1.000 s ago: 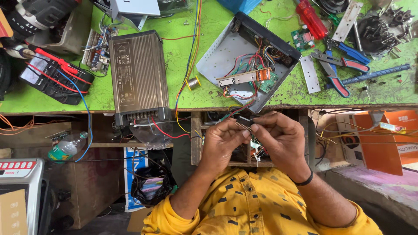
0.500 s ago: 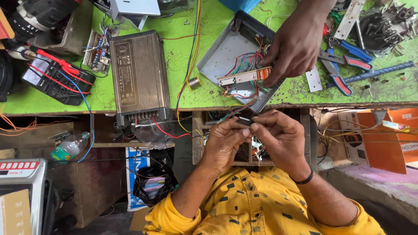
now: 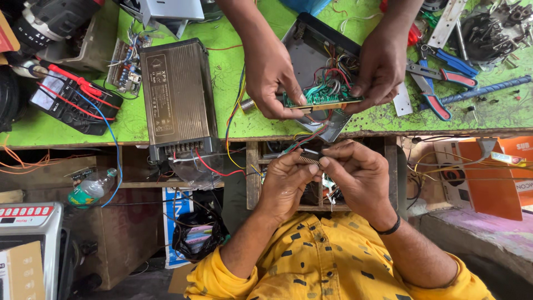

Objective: The person works on a small circuit board inside a metal enclosure, using a soldering iron and a screwdriver to adjust components and wires. They repeatedly insert and remove a connector, then use the screwdriver to tighten or loosen parts on the board.

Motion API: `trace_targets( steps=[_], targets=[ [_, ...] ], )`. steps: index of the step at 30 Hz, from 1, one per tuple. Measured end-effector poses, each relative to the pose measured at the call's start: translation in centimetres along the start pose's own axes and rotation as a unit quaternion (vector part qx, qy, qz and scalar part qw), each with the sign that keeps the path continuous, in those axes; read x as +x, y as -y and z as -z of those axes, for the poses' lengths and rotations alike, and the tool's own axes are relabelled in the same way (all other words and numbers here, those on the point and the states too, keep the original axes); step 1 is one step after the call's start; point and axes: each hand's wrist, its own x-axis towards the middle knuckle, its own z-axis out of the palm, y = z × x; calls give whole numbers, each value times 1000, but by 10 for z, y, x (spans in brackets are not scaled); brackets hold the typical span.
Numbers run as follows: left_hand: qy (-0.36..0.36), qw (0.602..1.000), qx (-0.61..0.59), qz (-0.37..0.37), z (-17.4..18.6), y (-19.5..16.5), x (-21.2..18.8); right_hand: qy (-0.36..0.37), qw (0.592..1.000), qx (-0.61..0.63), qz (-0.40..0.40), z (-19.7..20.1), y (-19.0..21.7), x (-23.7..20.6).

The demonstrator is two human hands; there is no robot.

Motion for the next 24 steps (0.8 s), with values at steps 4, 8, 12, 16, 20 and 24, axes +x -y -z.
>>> trace_targets(
  steps=[4, 8, 12, 16, 20, 24],
  targets=[
    [5, 1000, 17, -6, -2, -1, -1, -13, 1000, 18, -20, 1, -3, -1],
    [23, 998, 48, -18, -4, -8, -5, -20, 999, -9, -41, 3, -5, 0],
    [28, 995, 83, -45, -9, -12, -3, -9, 1000, 7, -2, -1, -1, 4],
    [48, 984, 141, -94, -15, -16, 1, 15, 996, -54, 65, -5, 12, 6],
    [64, 970, 209, -110, -15, -30, -2, 34, 968, -207, 134, 0, 23, 7],
    [57, 843, 492, -210, -10, -53, 1, 30, 964, -207, 164, 10, 23, 6]
  ],
)
